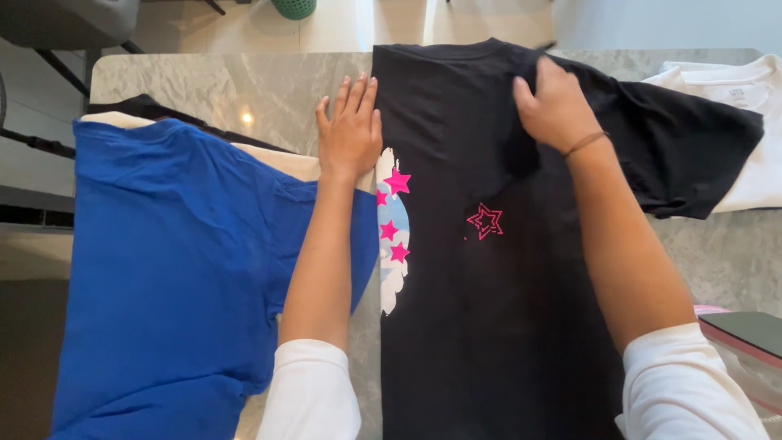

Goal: Folding a black t-shirt on a table by smoothing the fabric and making several folds.

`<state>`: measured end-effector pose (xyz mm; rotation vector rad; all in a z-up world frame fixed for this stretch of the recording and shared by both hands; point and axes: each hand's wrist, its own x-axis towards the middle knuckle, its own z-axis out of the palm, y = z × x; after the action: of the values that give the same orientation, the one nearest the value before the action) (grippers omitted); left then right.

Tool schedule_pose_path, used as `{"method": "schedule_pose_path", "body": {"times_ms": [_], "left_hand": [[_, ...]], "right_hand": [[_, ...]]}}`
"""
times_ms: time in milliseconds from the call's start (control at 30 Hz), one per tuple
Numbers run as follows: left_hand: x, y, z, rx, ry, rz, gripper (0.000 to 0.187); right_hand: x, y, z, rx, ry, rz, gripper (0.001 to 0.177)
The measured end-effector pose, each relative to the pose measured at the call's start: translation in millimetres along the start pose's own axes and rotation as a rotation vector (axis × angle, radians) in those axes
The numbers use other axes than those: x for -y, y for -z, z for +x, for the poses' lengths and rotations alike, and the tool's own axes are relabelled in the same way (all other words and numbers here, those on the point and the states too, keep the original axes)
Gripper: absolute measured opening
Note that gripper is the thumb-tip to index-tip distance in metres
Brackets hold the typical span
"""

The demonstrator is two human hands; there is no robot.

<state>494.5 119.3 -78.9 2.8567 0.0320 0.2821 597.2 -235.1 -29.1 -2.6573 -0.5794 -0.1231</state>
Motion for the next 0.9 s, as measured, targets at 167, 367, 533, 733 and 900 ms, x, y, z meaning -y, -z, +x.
{"method": "schedule_pose_path", "body": {"times_ms": [167, 367, 533, 733, 900], "left_hand": [[-0.3, 1.7, -0.1, -0.001, 0.003, -0.007, 0.055], [3.3, -3.4, 1.0, -0.027, -0.001, 0.0, 0.054], [0.8, -1.9, 0.4, -0.037, 0.001, -0.016, 0.052], [-2.9, 12.2, -2.4, 0.042, 0.013, -0.063, 0.061], [-2.9, 13.1, 0.8, 0.054, 0.014, -0.027, 0.065]], "right_hand": [[114.8, -20.3, 42.7, -0.023, 0.032, 0.243, 0.031], [176.6, -28.8, 27.5, 0.144, -0.086, 0.426, 0.031], [152.8, -55.1, -29.8, -0.124, 0.297, 0.042, 0.028], [158.9, -76.5, -67.3, -0.055, 0.388, -0.111, 0.044], [165.9, -87.4, -63.9, -0.235, 0.483, -0.015, 0.007]]}}
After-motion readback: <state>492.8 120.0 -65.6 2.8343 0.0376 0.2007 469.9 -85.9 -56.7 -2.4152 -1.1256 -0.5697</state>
